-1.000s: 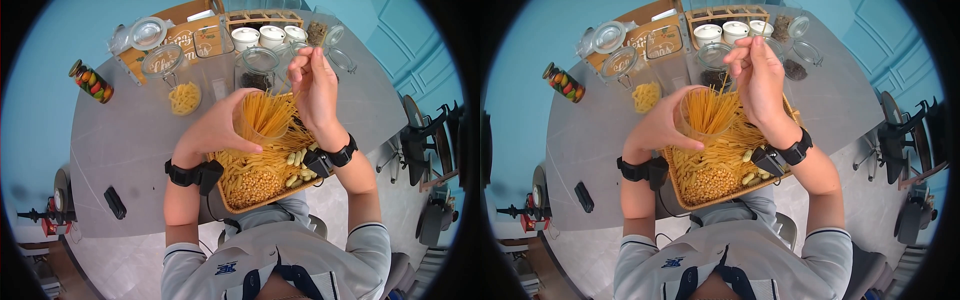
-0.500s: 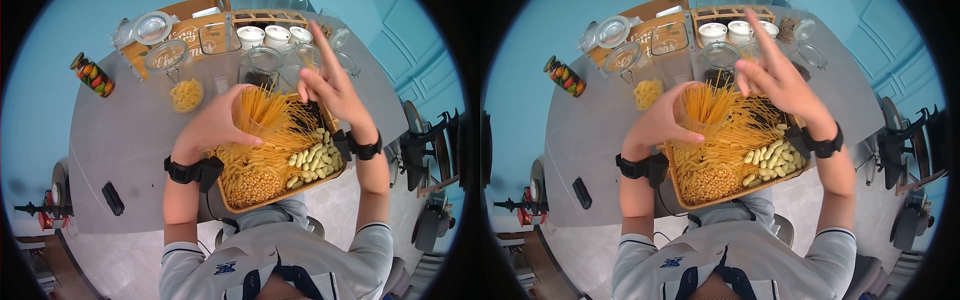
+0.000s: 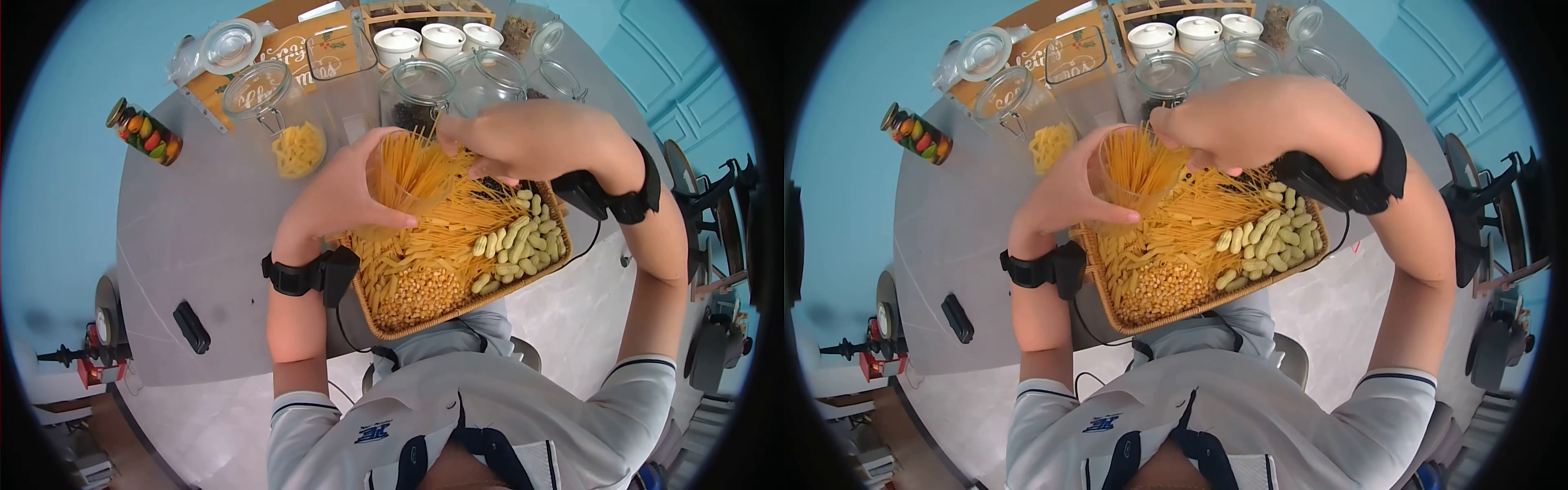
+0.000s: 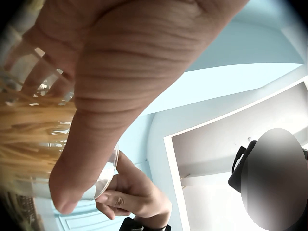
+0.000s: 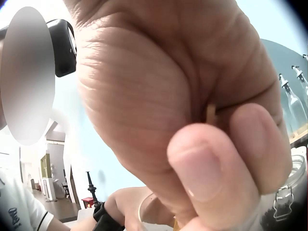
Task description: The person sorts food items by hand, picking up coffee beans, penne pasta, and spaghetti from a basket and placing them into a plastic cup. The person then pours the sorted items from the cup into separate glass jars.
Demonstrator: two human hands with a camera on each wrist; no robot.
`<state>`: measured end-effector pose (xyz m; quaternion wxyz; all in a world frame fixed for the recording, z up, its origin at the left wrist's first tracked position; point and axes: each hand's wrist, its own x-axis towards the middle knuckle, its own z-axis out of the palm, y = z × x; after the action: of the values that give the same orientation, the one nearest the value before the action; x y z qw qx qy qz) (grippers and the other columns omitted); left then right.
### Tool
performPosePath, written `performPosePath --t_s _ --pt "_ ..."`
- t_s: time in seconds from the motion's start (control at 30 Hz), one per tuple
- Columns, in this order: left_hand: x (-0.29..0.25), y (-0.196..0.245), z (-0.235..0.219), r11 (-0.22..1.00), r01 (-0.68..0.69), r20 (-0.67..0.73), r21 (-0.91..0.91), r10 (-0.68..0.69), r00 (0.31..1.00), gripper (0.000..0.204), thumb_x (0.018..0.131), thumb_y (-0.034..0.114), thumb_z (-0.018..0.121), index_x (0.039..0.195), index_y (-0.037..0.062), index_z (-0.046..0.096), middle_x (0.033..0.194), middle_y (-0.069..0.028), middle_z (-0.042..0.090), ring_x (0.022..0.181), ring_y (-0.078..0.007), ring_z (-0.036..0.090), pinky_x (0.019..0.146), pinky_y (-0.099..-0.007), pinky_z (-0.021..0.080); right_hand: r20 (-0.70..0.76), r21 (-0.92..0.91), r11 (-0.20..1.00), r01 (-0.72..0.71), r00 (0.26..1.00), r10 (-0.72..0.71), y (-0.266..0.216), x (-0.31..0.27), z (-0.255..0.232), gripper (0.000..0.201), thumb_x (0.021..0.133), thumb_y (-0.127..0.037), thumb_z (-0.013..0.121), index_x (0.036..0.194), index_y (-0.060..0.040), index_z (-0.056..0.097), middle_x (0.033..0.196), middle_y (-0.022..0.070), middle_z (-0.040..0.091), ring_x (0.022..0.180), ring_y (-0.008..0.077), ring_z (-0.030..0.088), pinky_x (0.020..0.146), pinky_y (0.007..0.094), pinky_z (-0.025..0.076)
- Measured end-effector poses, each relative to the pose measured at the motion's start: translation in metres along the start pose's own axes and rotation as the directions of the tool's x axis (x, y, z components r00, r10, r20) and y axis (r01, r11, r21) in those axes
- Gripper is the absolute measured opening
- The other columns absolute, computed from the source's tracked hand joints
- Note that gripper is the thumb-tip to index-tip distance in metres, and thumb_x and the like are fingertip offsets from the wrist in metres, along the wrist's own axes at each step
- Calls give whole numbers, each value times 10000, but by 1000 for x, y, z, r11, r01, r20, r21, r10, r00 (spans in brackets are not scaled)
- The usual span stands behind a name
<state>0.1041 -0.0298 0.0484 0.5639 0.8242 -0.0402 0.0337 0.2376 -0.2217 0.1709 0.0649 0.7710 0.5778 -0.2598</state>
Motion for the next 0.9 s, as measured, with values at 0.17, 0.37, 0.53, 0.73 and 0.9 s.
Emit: performPosePath --t_s 0.17,0.37,0.53,0.73,0.9 --pt "-1 2 0 1000 -3 7 6 3 1000 984 580 200 948 1409 9 455 1249 -127 627 1152 -216 602 1012 -334 463 17 -114 992 52 999 -50 -10 23 -2 225 877 -147 713 1033 -19 614 752 115 663 754 289 663 680 423 486" --pt "-1 9 -3 995 29 27 -99 -27 999 985 572 142 951 1423 27 471 1299 -66 587 1220 -174 537 1069 -333 408 -176 -72 992 104 978 -115 -19 20 -1 196 842 -120 746 998 -32 667 930 100 681 978 294 620 831 393 493" --pt "1 1 -2 995 -49 -16 -88 48 999 933 584 180 949 1383 15 496 1244 -99 625 1145 -184 586 1023 -332 454 -452 -86 937 340 824 -340 5 32 25 141 853 -81 707 981 -23 698 904 127 688 903 329 634 793 400 514" --pt "1 6 -4 999 -21 -27 -29 20 999 955 581 193 953 1393 1 490 1250 -105 619 1158 -179 576 1027 -331 450 -484 -177 874 452 733 -477 6 41 38 79 839 -37 683 909 -9 706 784 125 688 725 310 663 643 359 515" --pt "-2 1 -8 998 -57 -88 -25 54 995 956 590 199 952 1401 9 484 1284 -114 609 1176 -186 573 1029 -330 449 -717 177 832 526 648 -256 16 0 20 111 850 -81 731 932 -6 732 808 89 732 737 173 692 679 289 533"
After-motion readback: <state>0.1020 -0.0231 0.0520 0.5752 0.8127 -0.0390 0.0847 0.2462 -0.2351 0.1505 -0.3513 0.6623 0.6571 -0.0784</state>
